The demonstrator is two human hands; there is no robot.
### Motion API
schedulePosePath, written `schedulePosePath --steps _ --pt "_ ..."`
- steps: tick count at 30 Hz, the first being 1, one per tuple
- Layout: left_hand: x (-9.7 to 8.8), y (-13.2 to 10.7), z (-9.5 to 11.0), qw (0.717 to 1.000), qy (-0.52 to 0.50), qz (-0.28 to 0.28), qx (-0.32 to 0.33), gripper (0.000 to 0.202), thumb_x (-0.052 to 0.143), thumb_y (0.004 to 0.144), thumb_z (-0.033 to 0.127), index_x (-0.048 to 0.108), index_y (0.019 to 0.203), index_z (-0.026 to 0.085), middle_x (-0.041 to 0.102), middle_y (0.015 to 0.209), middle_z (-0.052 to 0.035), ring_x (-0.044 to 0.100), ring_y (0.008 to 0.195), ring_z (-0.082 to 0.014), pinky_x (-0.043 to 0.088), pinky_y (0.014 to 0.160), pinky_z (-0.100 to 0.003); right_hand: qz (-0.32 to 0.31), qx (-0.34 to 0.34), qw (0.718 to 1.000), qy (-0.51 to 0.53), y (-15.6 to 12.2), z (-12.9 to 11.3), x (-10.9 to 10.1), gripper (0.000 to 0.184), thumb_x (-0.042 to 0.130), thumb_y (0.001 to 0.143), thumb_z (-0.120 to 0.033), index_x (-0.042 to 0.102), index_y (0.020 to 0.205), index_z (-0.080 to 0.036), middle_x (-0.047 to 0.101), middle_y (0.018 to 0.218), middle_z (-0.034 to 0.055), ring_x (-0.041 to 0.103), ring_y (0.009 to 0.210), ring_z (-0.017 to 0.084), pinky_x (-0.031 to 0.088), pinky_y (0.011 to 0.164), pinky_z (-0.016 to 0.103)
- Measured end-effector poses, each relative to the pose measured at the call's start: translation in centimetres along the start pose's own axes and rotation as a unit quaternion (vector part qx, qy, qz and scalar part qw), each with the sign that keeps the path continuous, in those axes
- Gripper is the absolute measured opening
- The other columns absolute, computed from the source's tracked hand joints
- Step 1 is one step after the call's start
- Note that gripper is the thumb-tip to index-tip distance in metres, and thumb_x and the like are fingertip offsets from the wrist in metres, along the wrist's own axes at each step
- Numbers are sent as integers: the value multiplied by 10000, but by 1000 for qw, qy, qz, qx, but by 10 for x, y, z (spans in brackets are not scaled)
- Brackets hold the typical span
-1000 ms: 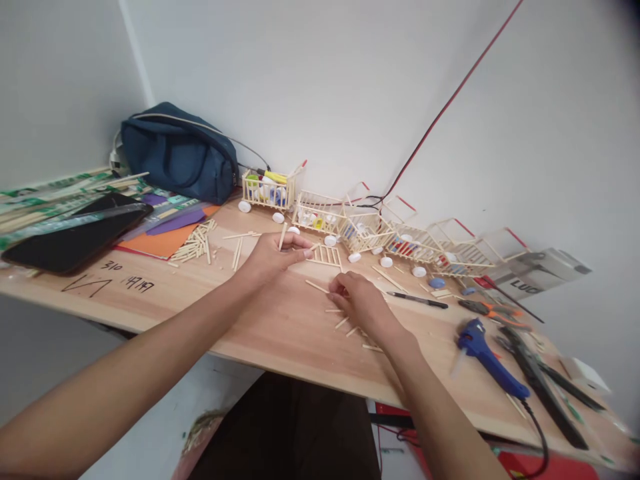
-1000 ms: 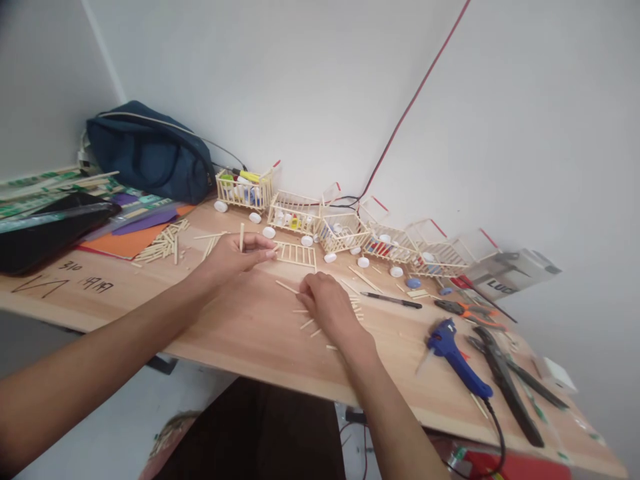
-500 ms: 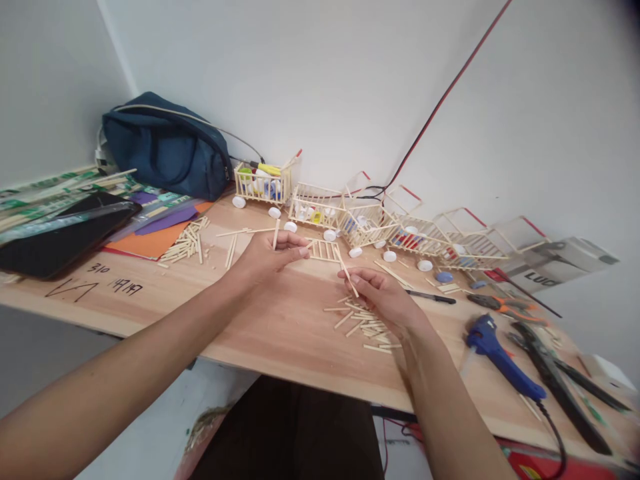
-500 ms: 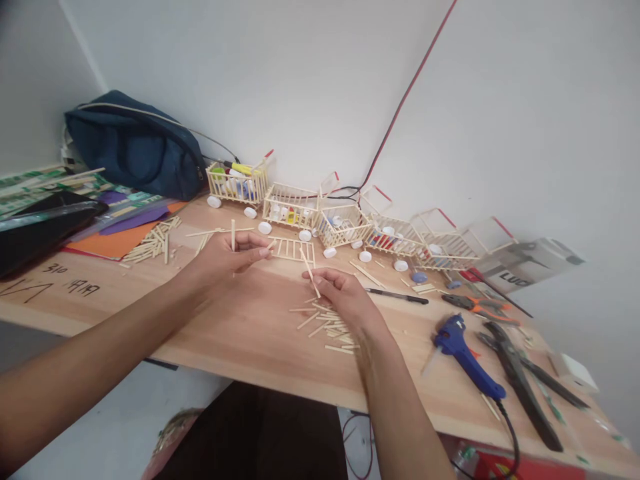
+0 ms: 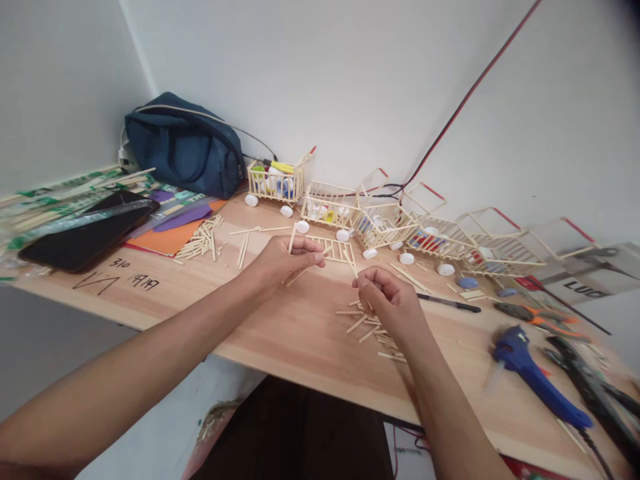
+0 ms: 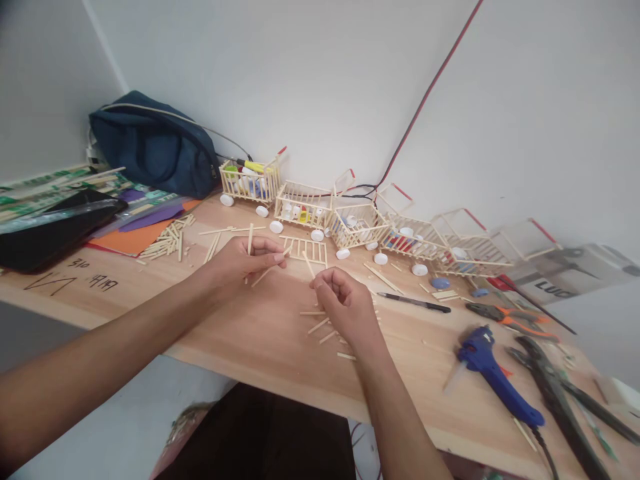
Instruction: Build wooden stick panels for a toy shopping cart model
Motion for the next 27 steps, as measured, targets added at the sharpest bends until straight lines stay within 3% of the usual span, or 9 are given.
schedulePosePath --steps 14,27 --pt "3 -2 1 999 25 -19 -16 328 756 680 404 705 872 143 727 785 -50 357 433 -36 227 405 -201 -22 40 998 40 1 2 7 309 608 811 -483 594 779 -176 466 468 -58 350 401 72 266 422 213" --pt "5 -3 3 999 43 -26 1 242 747 697 332 703 821 129 718 734 -53 481 491 -63 348 485 -212 -34 57 995 78 1 5 5 311 631 800 -479 601 764 -171 447 464 -62 327 390 65 218 403 210"
Point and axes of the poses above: each hand's wrist, its own y-axis towards the middle knuckle, its own x-axis out of the palm, z = x × y, the point moved 4 cm from there along y, towards the middle knuckle
